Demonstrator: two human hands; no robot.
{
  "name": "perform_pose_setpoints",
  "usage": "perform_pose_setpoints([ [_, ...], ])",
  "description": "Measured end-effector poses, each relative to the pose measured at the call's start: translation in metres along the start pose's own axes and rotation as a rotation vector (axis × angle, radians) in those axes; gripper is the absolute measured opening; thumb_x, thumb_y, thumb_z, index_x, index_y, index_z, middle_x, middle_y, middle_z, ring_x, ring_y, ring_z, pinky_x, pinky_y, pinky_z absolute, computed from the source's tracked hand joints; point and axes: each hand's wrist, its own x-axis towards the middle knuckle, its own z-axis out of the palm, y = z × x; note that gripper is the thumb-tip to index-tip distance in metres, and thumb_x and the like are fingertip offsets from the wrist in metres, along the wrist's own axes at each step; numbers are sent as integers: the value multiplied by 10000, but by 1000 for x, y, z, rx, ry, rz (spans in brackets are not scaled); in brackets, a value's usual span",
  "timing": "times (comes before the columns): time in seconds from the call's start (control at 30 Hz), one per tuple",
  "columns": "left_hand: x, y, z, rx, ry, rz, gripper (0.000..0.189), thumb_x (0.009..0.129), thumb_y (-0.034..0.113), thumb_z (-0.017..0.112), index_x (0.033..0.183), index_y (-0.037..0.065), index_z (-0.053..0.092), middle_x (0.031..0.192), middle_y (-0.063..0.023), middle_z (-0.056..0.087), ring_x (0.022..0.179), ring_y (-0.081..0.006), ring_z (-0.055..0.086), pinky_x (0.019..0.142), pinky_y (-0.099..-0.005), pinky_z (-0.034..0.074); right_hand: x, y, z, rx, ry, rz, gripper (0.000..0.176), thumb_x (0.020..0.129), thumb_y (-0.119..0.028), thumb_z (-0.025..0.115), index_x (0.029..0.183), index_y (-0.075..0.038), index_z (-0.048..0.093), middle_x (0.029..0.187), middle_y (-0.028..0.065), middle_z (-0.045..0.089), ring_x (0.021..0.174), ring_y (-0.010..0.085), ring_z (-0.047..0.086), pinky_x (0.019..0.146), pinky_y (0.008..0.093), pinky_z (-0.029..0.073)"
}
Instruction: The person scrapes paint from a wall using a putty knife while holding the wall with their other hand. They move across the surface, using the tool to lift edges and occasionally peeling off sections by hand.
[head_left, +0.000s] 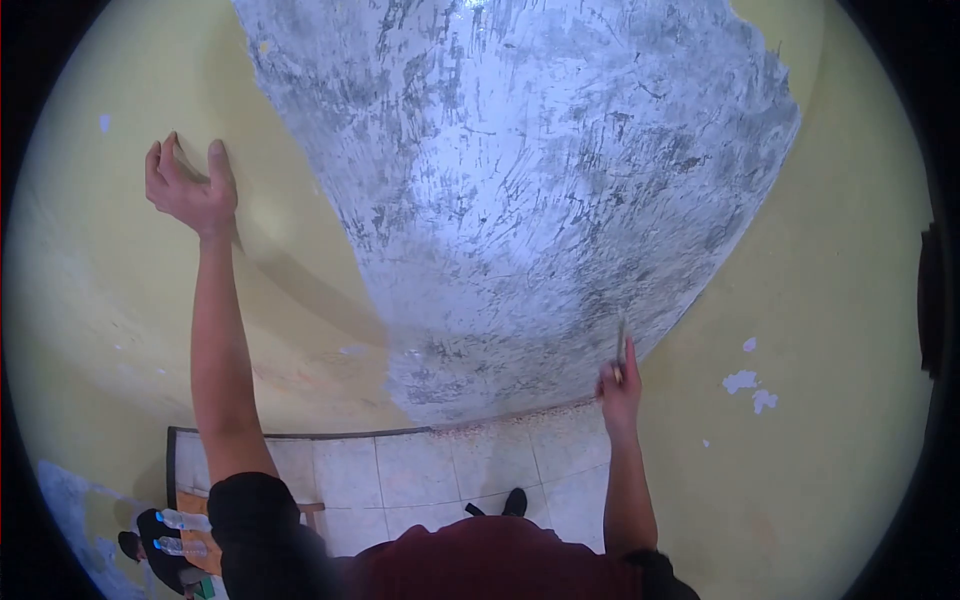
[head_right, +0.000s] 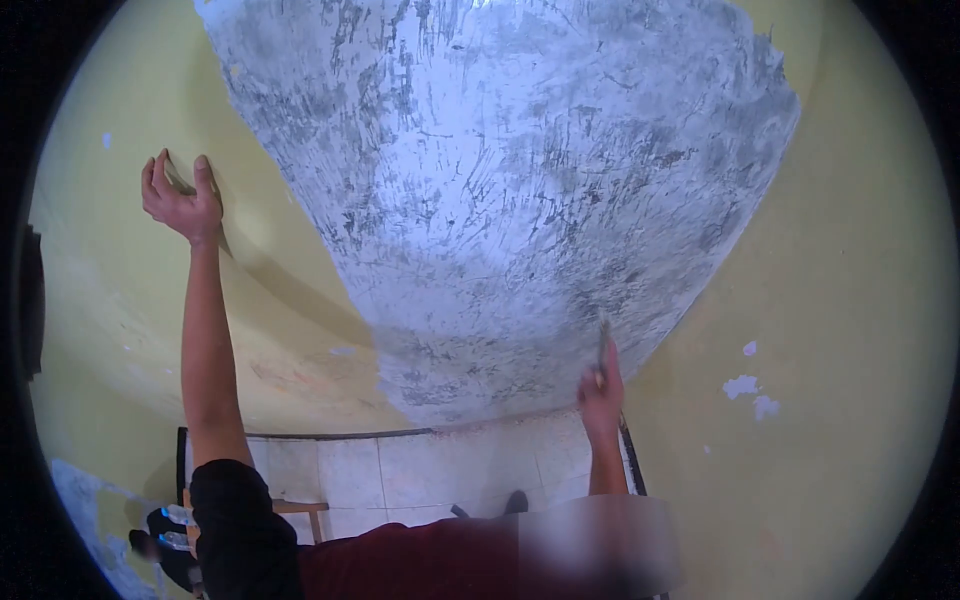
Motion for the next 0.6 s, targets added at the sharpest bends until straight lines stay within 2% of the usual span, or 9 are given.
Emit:
perform_pose_setpoints([
  [0.1,-1,-7,0,31,-14,-5,625,808,503,720,1268,97,597,1321,-178,506,1215,-368,448,1011,-511,349,45,-94,76,-90,-177,-211,669,973,2,512,1574,-115,242,1022,34,555,654,89,506,547,241,475],
  [0.13,-3,-6,1,34,-26,-26,643,801,528,715,1273,109,593,1334,-173,495,1222,-369,439,1010,-520,345,62,-111,100,-260,-147,-507,615,971,-38,533,1541,-146,327,1093,95,603,715,177,598,623,298,514],
  [0.2,-2,-8,1,35,-38,-55,660,793,553,709,1278,121,589,1346,-167,484,1229,-371,431,1009,-529,341,75,-153,146,-509,-120,-826,532,968,-101,558,1483,-181,449,1172,190,652,844,326,692,758,384,556],
  [0.23,-3,-9,2,45,-42,-61,662,788,567,705,1276,135,589,1353,-156,477,1230,-367,425,1002,-533,342,70,-179,167,-594,-126,-845,501,965,-124,563,1457,-185,486,1180,224,653,912,388,695,819,413,558],
  [0.3,-5,-8,3,43,-52,-77,664,783,582,701,1274,149,588,1359,-145,470,1231,-364,420,994,-537,344,70,-203,205,-664,-42,-1009,490,956,-143,557,1440,-196,503,1051,233,682,851,409,688,759,449,567],
  [0.33,-5,-7,3,45,-33,-77,652,795,576,696,1282,155,590,1356,-146,485,1230,-368,432,1007,-536,335,68,-215,216,-676,-39,-1006,490,956,-143,557,1440,-196,503,1051,233,682,851,409,688,759,449,567],
  [0.4,-4,-7,4,32,-18,-80,640,807,570,691,1289,161,592,1353,-147,500,1230,-372,443,1020,-534,326,64,-231,233,-939,49,-908,498,937,-120,557,1428,-194,519,949,215,685,752,392,683,660,471,556],
  [0.43,-5,-8,3,42,-19,-84,645,796,581,692,1285,172,595,1353,-137,500,1232,-368,442,1011,-534,333,64,-229,236,-896,90,-965,518,901,-101,594,1409,-189,545,850,195,666,666,362,667,572,470,529],
  [0.6,-8,-15,7,0,-11,-90,668,762,621,696,1270,198,603,1353,-112,501,1235,-359,440,986,-542,346,54,-227,248,-1012,189,-933,516,872,-87,611,1380,-171,579,802,174,655,650,343,662,552,452,519],
])
